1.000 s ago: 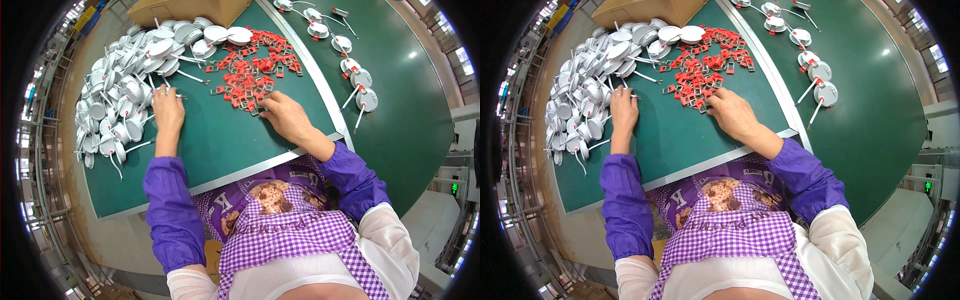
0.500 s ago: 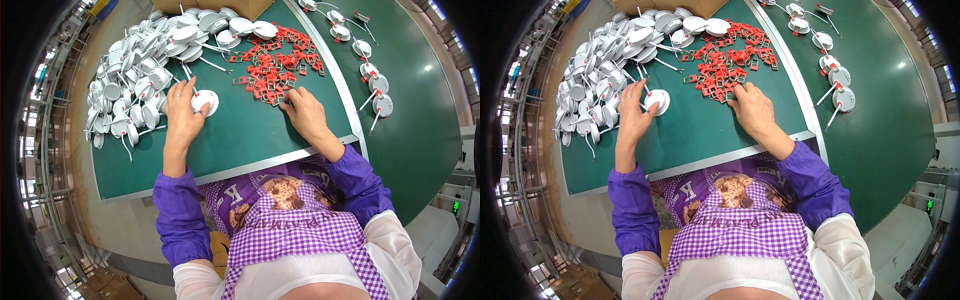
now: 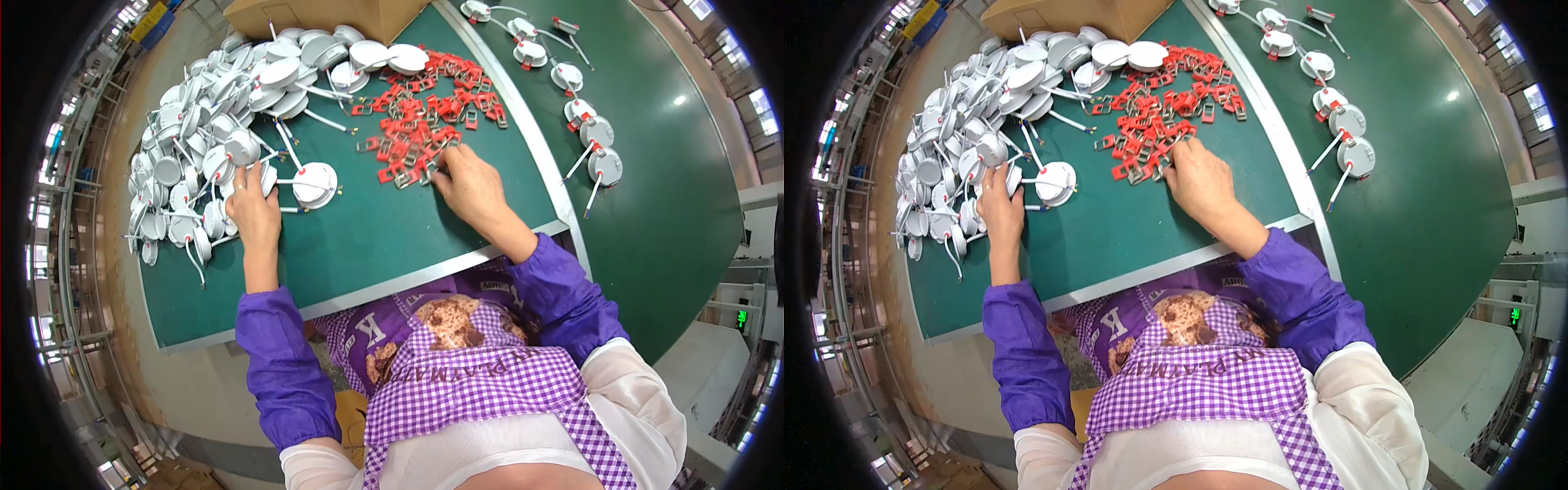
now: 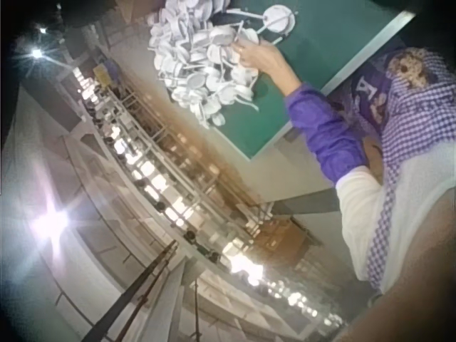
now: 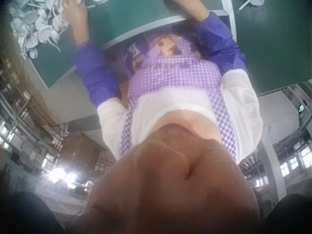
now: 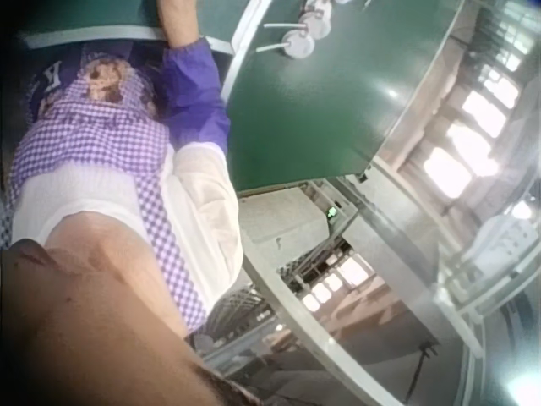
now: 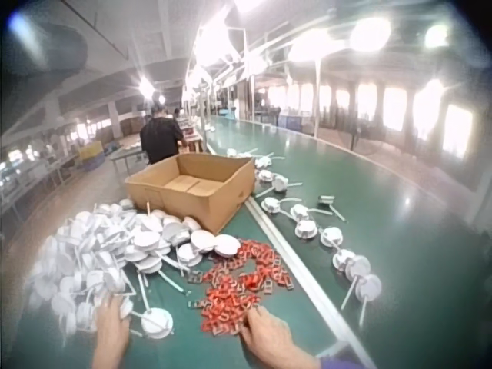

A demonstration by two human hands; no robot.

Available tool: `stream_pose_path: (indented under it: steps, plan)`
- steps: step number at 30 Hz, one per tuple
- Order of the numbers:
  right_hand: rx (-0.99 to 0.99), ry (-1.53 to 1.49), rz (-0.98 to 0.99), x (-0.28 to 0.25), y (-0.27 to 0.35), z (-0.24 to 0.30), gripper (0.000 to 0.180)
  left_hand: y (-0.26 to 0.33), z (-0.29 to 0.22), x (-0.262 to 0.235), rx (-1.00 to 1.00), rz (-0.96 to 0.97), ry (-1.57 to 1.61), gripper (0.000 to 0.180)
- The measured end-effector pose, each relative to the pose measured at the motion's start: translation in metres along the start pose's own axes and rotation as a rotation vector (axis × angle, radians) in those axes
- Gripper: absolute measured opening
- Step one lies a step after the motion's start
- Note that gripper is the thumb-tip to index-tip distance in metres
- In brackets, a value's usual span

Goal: Attaching red plastic clips to circular white electronic fixture components.

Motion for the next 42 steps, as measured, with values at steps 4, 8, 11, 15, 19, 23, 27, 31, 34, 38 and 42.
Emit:
stream_pose_path:
  steps: [4,8,11,15,19,23,27,31,34,38,42]
  plan:
    - [-0.006,-0.104,0.040,0.001,0.004,-0.003,0.020,0.014,-0.010,0.003,0.030,-0.155,-0.079,0.044]
    - [0.031,-0.168,0.130,-0.003,0.002,-0.009,0.017,0.027,-0.022,-0.025,0.033,-0.199,0.045,0.044]
    - [-0.004,-0.163,0.095,-0.007,0.002,-0.009,0.017,0.044,-0.040,-0.065,-0.105,-0.327,0.623,0.035]
    - [0.051,-0.668,0.065,-0.007,0.006,-0.006,0.015,0.076,-0.090,-0.049,-0.267,0.044,1.586,0.033]
    - [-0.011,-0.816,0.080,-0.019,0.021,0.027,0.015,0.107,-0.143,-0.033,-0.415,0.339,1.900,0.035]
    - [-0.093,-0.726,0.087,-0.026,0.035,0.042,0.016,0.110,-0.156,-0.021,-0.429,0.335,1.890,0.032]
    - [0.030,-0.781,0.352,-0.014,0.038,0.034,0.014,0.112,-0.162,-0.022,-0.437,0.280,1.862,0.031]
    - [0.005,-0.801,0.014,-0.025,0.037,0.038,0.013,0.113,-0.167,-0.021,-0.421,0.209,1.880,0.028]
    - [-0.309,-0.508,-0.159,-0.030,0.045,0.060,0.013,0.113,-0.172,-0.019,-0.398,0.170,1.878,0.028]
    - [-0.138,-0.642,-0.003,-0.025,0.047,0.055,0.015,0.114,-0.168,-0.012,-0.357,0.166,1.835,0.029]
    - [-0.317,-0.474,-0.071,-0.023,0.054,0.059,0.016,0.113,-0.170,-0.011,-0.286,0.086,1.739,0.027]
Point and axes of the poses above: each hand's wrist, its own y-axis away from the middle knuckle, its own x-axis out of the palm, z = x × y, the point moved 4 cm from there along -y, towards the middle knuckle, and after that the axes turned 7 degrees about z, right-handed, at the moved point
